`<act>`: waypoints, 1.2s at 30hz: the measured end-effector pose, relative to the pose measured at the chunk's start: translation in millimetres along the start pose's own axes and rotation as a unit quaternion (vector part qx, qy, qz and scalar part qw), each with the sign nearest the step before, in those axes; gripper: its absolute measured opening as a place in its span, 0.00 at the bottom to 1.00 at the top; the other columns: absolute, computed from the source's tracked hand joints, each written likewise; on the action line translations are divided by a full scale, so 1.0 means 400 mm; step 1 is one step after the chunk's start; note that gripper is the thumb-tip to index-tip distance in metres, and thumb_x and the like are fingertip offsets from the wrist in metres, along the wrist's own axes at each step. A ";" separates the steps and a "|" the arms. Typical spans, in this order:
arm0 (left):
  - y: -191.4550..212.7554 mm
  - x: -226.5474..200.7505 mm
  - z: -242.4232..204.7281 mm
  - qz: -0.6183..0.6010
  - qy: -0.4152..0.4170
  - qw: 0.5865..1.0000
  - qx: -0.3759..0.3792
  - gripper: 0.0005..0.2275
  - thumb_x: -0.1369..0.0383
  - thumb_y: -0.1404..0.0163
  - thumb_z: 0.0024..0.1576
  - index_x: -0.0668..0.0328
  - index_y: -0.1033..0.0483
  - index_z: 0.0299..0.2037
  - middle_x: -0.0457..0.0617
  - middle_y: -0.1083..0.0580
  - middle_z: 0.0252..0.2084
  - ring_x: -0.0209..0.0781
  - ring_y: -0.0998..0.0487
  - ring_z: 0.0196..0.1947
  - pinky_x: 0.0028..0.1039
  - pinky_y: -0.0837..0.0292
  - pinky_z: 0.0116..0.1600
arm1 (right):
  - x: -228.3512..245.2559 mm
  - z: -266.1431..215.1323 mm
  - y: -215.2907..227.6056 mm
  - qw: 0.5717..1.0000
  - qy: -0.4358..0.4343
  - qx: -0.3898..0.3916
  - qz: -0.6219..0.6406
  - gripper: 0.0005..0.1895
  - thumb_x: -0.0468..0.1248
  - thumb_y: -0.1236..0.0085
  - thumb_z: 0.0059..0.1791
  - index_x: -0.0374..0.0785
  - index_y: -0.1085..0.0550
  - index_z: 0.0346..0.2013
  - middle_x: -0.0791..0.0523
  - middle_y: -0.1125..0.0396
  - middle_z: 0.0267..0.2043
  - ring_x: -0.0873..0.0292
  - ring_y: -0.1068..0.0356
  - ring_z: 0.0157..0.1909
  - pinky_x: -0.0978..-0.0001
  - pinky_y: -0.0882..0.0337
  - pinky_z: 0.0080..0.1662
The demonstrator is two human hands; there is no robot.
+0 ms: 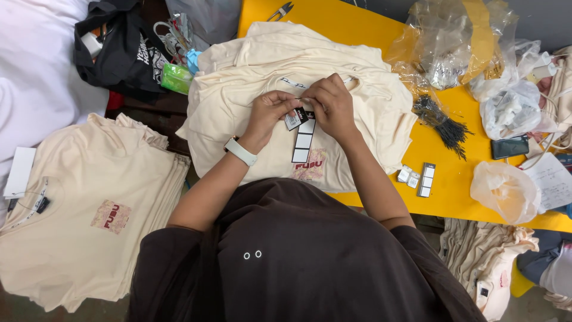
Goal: Attaching brand or price tags to t-shirts and stacking them on a work table
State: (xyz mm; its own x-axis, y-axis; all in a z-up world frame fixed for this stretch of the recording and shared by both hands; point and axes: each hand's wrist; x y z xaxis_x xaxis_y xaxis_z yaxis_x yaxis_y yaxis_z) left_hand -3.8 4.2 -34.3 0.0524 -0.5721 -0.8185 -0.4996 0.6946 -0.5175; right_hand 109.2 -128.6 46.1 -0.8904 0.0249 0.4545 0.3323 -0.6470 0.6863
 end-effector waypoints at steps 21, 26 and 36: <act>0.040 0.028 0.003 0.030 0.087 0.988 0.123 0.07 0.74 0.37 0.55 0.64 0.21 0.38 0.49 0.20 0.31 0.36 0.18 0.29 0.16 0.27 0.29 | -0.031 -0.023 -0.029 0.990 -0.052 0.021 0.127 0.12 0.42 0.48 0.57 0.43 0.18 0.39 0.55 0.26 0.40 0.47 0.33 0.47 0.54 0.31 0.53; 0.097 -0.241 0.296 0.362 -0.011 0.888 0.283 0.04 0.70 0.40 0.58 0.54 0.22 0.38 0.45 0.21 0.35 0.40 0.19 0.38 0.29 0.25 0.43 | -0.022 -0.027 0.057 0.967 -0.154 -0.047 0.197 0.15 0.43 0.56 0.59 0.39 0.24 0.44 0.49 0.32 0.52 0.44 0.35 0.60 0.48 0.37 0.64; 0.194 0.146 0.933 0.704 -0.014 0.709 0.050 0.42 0.33 0.40 0.56 0.50 0.41 0.70 0.57 0.36 0.69 0.69 0.37 0.64 0.58 0.32 0.56 | -0.037 0.059 0.044 0.941 -0.284 0.033 0.180 0.06 0.30 0.52 0.56 0.33 0.26 0.39 0.50 0.29 0.42 0.51 0.28 0.49 0.62 0.29 0.54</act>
State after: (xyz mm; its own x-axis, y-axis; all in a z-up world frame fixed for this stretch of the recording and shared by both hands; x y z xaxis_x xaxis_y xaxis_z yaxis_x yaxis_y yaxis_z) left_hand 283.1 187.4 -215.2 -0.4186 0.7261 -0.5455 -0.0098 0.5970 0.8022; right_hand 135.7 -122.4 64.9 -0.4117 0.2292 0.8820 0.6167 -0.6425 0.4548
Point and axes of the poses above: each hand's wrist, its own z-axis towards the middle knuckle, its own y-axis out of the back of the hand, x = y × z
